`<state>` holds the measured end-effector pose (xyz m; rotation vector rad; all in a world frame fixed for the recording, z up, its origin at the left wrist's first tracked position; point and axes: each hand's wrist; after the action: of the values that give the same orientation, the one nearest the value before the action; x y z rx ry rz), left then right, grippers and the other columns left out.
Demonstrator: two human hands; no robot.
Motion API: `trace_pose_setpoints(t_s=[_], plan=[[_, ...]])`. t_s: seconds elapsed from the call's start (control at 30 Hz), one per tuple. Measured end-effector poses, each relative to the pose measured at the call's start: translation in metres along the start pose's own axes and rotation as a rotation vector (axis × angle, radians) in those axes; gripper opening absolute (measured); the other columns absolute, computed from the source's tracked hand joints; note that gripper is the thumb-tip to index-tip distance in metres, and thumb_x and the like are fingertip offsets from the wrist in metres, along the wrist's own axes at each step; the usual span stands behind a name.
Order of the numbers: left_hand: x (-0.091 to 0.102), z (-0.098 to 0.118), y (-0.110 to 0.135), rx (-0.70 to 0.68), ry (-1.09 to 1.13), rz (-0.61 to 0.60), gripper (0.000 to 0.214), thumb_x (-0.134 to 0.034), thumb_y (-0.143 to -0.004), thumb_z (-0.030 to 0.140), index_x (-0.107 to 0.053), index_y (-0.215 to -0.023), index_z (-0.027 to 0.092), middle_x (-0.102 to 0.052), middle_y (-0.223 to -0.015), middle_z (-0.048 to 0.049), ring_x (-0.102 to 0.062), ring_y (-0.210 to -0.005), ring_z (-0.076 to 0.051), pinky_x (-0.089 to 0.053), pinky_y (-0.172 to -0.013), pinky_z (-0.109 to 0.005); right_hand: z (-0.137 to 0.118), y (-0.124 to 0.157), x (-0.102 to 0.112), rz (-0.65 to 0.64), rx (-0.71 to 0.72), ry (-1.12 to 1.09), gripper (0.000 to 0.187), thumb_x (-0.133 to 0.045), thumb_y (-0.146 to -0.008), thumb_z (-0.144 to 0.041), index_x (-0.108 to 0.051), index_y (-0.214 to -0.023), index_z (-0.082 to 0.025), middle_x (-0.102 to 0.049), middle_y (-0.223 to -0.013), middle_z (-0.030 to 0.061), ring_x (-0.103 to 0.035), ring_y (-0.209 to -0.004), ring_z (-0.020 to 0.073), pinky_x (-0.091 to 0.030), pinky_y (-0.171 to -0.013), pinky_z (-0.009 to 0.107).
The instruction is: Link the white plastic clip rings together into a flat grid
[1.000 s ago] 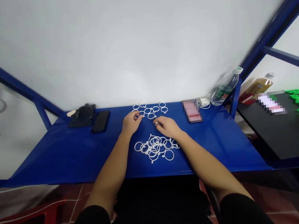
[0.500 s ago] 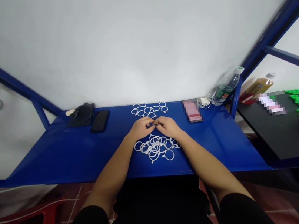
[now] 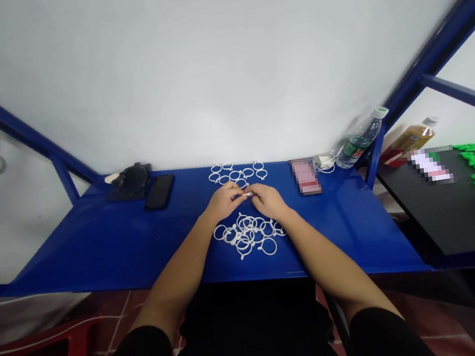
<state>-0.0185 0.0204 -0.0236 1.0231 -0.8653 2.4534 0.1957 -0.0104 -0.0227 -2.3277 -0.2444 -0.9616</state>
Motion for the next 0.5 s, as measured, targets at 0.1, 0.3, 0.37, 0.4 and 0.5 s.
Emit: trace_pose_setpoints(t_s=[0.1,0.3,0.37,0.4,0.5], plan=[[0.002,-0.003,-0.001,0.064,-0.031,0.008,0.015,-0.069,-0.097,0.03,-0.08,-0.104,0.023,-0.068,-0.097,-0.0042,-0.064,-0.089,-0.017,-0.051,-0.084,-0.031,0.0,0.0,-0.002,-0.009,-0.004,0.028,0.041,-0.051,-0.092,-0.01,-0.068,-0.127,-0.023,-0.076,-0.116,0.007,-0.071,-0.1,0.0221,-0.056,-0.091,0.037],[0.001,-0.006,-0.001,0.135,-0.002,-0.028,0.033,-0.073,-0.092,0.026,-0.075,-0.125,0.023,-0.073,-0.095,-0.0024,-0.066,-0.086,-0.017,-0.051,-0.084,-0.031,0.014,-0.001,-0.002,-0.015,-0.06,0.158,0.033,-0.053,-0.094,-0.013,-0.074,-0.119,-0.021,-0.076,-0.11,0.0095,-0.07,-0.102,0.0244,-0.056,-0.095,0.04],[0.005,-0.004,-0.001,0.151,-0.001,-0.065,0.028,-0.073,-0.091,0.031,-0.077,-0.118,0.023,-0.074,-0.093,-0.0027,-0.067,-0.085,-0.018,-0.051,-0.083,-0.031,0.019,-0.001,-0.003,-0.024,-0.086,0.185,0.035,-0.052,-0.093,-0.01,-0.074,-0.119,-0.021,-0.074,-0.116,0.01,-0.069,-0.108,0.0244,-0.056,-0.098,0.04],[0.007,-0.002,0.0,0.162,0.005,-0.1,0.027,-0.074,-0.091,0.035,-0.079,-0.114,0.023,-0.074,-0.092,-0.0028,-0.067,-0.084,-0.018,-0.051,-0.081,-0.031,0.021,-0.001,-0.003,-0.029,-0.097,0.194,0.037,-0.052,-0.093,-0.009,-0.074,-0.12,-0.021,-0.073,-0.121,0.0102,-0.068,-0.112,0.0244,-0.055,-0.1,0.04],[0.017,0.005,0.001,0.195,0.05,-0.244,0.035,-0.079,-0.085,0.049,-0.08,-0.108,0.023,-0.075,-0.09,-0.0028,-0.068,-0.082,-0.019,-0.051,-0.076,-0.03,0.02,-0.001,-0.004,-0.017,-0.134,0.234,0.041,-0.055,-0.091,-0.009,-0.071,-0.127,-0.022,-0.066,-0.135,0.011,-0.064,-0.121,0.0247,-0.055,-0.102,0.039]])
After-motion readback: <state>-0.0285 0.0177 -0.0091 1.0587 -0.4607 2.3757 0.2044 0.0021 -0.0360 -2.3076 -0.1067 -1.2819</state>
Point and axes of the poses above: each hand's wrist, its own y-axis away from the middle knuckle, its own x-axis out of the back of the hand, z = x × y
